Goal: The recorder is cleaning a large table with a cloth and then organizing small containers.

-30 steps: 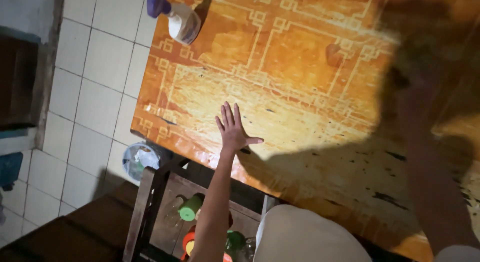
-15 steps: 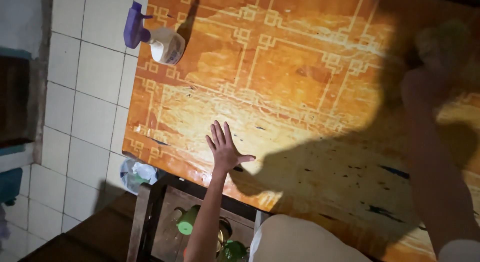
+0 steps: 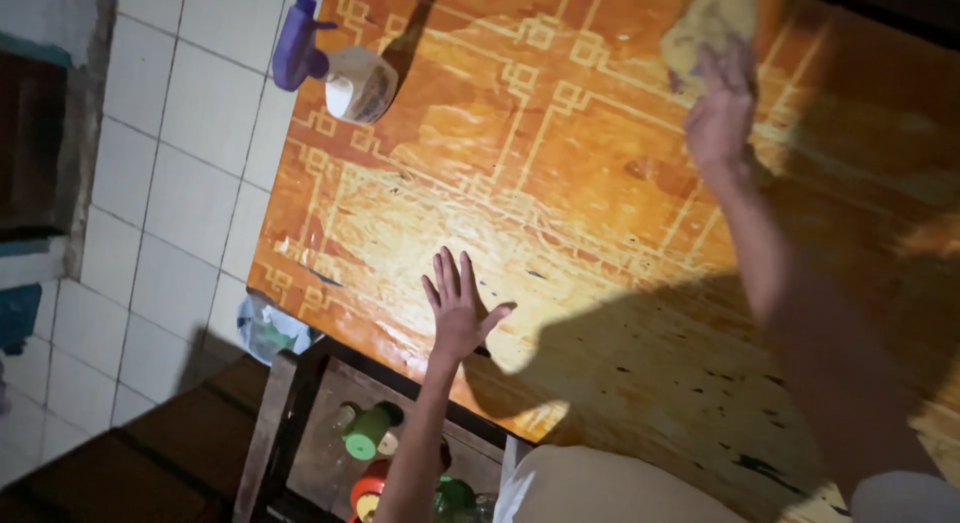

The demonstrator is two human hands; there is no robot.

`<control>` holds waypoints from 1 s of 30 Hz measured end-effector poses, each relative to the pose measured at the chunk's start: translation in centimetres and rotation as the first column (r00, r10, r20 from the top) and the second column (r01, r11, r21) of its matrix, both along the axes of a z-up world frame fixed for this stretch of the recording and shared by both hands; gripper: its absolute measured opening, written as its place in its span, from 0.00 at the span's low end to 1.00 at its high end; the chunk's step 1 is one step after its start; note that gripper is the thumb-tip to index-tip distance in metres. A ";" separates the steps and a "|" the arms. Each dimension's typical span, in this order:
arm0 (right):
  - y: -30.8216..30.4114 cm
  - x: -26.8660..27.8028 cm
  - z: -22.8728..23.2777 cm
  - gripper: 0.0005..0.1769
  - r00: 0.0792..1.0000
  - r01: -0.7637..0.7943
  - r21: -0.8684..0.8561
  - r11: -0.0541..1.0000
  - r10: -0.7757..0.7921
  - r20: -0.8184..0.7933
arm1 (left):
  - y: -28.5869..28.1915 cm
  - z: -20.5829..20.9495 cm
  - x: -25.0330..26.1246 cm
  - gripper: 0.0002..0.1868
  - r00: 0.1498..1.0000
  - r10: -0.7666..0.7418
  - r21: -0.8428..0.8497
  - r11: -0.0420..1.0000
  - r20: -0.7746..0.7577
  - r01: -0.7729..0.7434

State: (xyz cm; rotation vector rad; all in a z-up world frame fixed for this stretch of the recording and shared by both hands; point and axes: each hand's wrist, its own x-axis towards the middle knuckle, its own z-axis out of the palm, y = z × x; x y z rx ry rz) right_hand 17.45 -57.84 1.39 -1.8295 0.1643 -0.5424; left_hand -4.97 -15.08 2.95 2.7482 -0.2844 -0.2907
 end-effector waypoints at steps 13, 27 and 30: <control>17.0 -8.3 2.9 0.36 0.963 -0.232 -0.827 0.512 0.240 -0.121 | -1.0 1.1 2.5 0.53 0.992 0.106 -0.025 0.994 0.066 -0.104; 17.0 -14.5 0.7 0.33 0.908 -0.407 -0.675 0.616 0.354 -0.225 | -1.2 1.1 11.4 0.41 0.961 0.198 -0.141 0.975 0.194 -0.172; 13.9 -11.7 4.3 0.34 0.979 -0.201 -0.821 0.534 0.133 -0.153 | -1.2 0.9 12.3 0.41 0.960 0.183 -0.151 0.977 0.211 -0.153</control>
